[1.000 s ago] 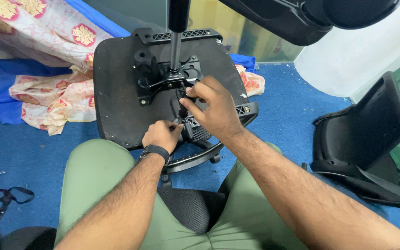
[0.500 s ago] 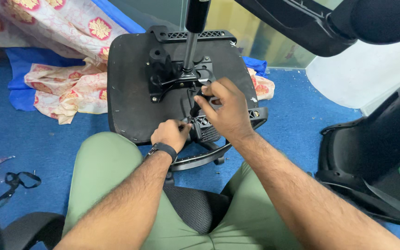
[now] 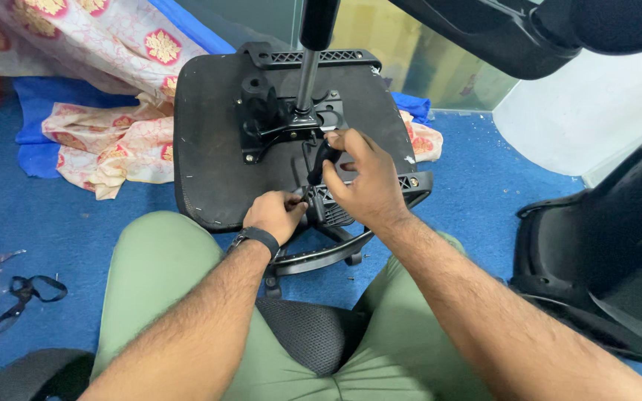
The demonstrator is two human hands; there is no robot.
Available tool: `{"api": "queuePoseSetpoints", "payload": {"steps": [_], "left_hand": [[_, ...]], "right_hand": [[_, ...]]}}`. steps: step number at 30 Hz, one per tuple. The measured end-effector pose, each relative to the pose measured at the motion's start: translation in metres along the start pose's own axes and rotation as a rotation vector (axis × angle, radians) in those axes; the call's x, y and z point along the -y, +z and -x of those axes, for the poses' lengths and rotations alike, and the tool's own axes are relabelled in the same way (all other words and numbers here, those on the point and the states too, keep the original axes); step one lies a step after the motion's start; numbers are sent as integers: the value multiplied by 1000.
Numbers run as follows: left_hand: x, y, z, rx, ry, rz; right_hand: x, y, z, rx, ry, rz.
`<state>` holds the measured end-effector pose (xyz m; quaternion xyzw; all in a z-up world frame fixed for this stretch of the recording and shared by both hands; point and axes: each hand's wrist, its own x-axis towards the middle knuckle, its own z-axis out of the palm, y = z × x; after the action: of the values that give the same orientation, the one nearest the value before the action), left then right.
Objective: The person uses a screwdriver to tighten screws on the underside of an office chair base, securing the seat plate to the central column. They rotate the chair to access different screw locations and continue tightening until the assembly appears complete.
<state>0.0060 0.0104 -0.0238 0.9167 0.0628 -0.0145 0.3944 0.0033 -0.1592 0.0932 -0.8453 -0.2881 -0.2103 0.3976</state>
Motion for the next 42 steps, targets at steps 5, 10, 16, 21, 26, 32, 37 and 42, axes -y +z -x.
{"api": "queuePoseSetpoints", "payload": {"steps": [5,10,16,21,26,32,37,42], "left_hand": [[8,5,2,-92,65,25],[9,7,2,-80,62,-2],[17,11,2,-92,144,6],[22,12,1,-35,145,40],[23,14,5,-23,137,48],[28,7,12,26,234,93],[38,2,13,-1,282,167],[53,-2,6,-148,88,214]], "right_hand": [[-6,8,2,22,-71,-44],[-16,11,5,5,-86,-78],[-17,10,5,-10,-130,-92],[-8,10,-2,15,-91,-110],[-3,12,-7,23,-80,-115],[3,11,-15,31,-111,-78],[8,13,-19,73,-146,-245],[3,17,-23,66,-152,-174]]}}
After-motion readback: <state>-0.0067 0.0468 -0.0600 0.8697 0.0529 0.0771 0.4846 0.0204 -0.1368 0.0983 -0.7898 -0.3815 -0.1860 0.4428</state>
